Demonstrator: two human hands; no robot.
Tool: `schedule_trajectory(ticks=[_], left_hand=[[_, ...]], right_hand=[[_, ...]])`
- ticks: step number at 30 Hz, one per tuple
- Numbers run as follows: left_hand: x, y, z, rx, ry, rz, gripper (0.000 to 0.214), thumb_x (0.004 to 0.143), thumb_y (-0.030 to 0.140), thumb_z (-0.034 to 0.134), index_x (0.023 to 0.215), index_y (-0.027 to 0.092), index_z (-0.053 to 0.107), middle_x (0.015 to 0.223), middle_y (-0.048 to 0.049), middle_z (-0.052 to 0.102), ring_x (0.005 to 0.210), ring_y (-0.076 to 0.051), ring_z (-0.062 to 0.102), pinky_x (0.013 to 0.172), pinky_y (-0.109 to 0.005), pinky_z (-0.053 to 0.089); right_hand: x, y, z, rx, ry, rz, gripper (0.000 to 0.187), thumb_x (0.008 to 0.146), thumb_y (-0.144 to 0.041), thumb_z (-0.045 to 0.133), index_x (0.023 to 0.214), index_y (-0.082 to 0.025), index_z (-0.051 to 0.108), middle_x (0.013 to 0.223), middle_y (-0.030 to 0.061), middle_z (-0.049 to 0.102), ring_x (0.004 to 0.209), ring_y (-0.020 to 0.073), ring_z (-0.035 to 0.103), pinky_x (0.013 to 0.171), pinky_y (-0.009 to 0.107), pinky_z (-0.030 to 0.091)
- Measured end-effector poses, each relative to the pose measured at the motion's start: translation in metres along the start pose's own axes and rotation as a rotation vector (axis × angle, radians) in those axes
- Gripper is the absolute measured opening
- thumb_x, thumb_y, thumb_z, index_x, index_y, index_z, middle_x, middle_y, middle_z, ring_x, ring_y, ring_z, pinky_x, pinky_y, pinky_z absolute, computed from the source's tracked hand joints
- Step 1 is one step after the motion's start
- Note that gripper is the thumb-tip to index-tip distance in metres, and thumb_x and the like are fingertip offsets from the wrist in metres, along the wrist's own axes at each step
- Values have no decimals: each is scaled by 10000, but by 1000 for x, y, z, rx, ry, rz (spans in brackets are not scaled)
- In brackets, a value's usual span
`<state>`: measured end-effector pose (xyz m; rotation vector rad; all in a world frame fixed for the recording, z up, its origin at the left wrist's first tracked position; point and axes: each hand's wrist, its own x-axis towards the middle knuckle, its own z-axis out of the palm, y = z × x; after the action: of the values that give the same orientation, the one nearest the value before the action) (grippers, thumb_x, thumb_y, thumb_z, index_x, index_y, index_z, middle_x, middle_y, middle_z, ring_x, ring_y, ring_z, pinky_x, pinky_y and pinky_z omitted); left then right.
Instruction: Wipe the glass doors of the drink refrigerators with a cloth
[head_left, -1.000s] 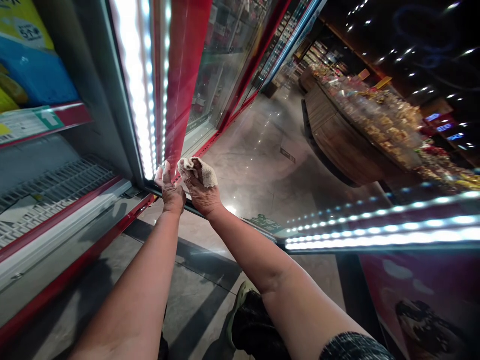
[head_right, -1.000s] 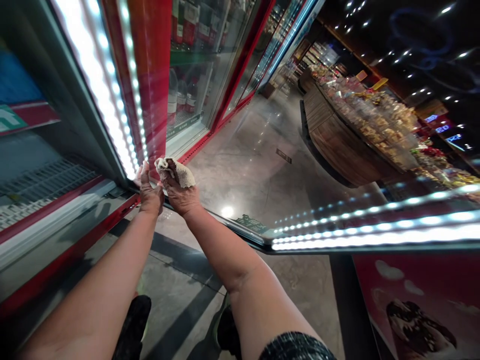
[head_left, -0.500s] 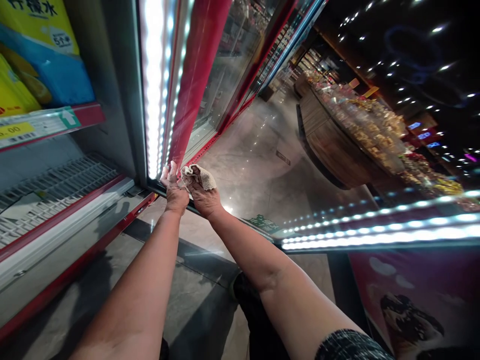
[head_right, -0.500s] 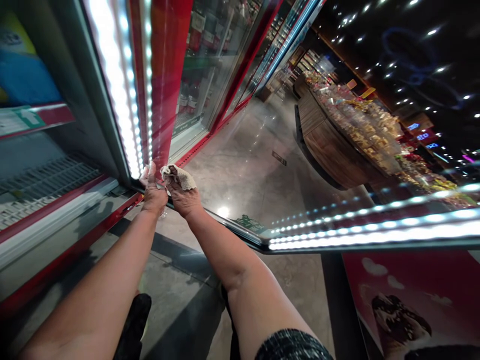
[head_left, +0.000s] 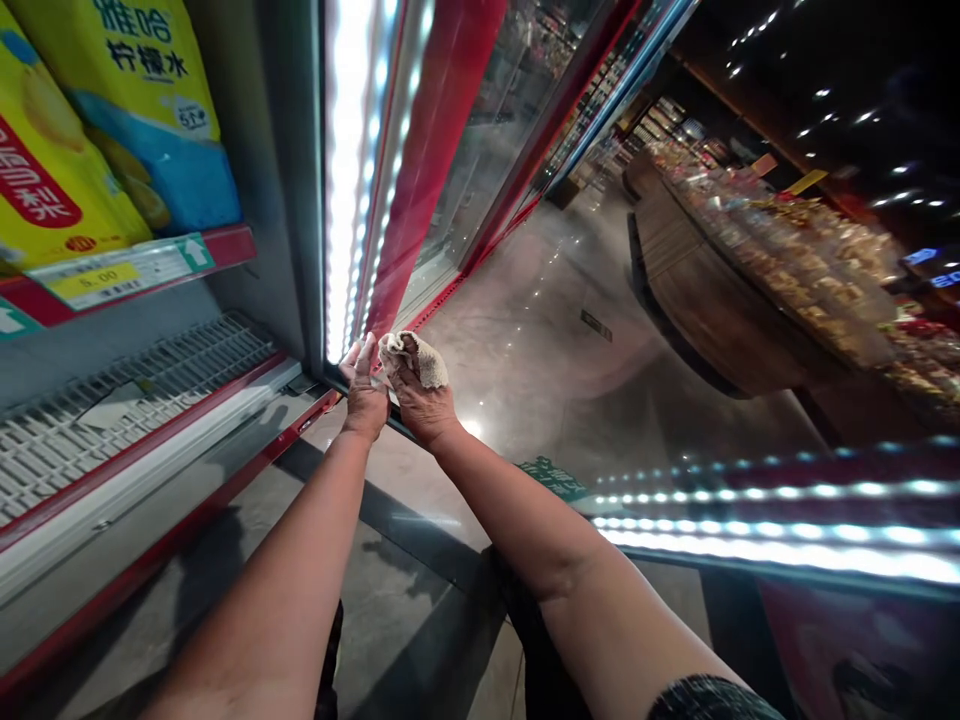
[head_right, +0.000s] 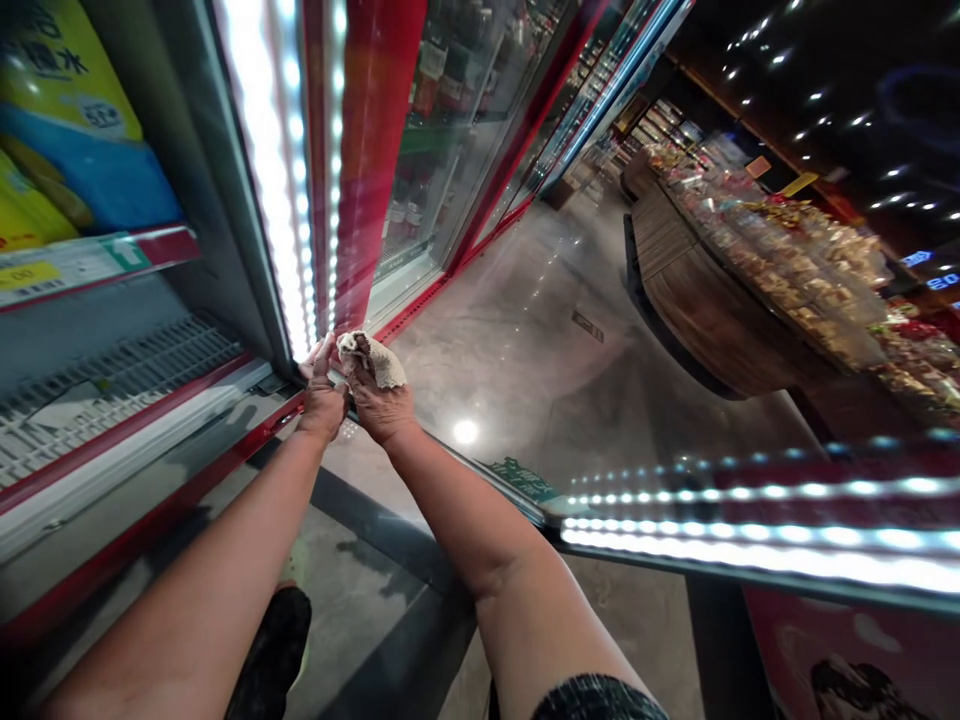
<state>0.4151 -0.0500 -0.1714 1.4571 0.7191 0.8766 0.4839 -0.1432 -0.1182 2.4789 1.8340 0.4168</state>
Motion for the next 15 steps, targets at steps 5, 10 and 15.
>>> schedule_trajectory(ticks=[5, 10, 15], left_hand=[[2, 0, -8, 5, -35, 28, 779, 706, 32, 569, 1441, 289, 560, 1570, -67, 391, 1436, -242, 438, 1251, -373, 336], [2, 0, -12, -10, -47, 42, 702, 717, 31, 570, 1379, 261, 612, 1550, -85, 400, 1401, -241, 477, 1240, -372, 352], [1, -2, -14, -47, -57, 35, 639, 756, 50, 582, 1356, 268, 625, 1559, -84, 391, 1410, -248, 470, 1234, -386, 360]], right_hand=[[0, -4, -2, 12, -3, -14, 603, 1013, -182, 450, 1606, -223, 347, 1671, 36, 312, 1574, 222, 245, 1305, 450, 224], [-1, -10, -1, 4, 49, -9, 555, 1030, -175, 390, 1584, -199, 388, 1645, 38, 360, 1568, 248, 263, 1299, 509, 232], [-1, -15, -2, -16, 54, -2, 550, 1020, -154, 384, 1565, -216, 422, 1636, 16, 382, 1564, 234, 270, 1307, 485, 218]])
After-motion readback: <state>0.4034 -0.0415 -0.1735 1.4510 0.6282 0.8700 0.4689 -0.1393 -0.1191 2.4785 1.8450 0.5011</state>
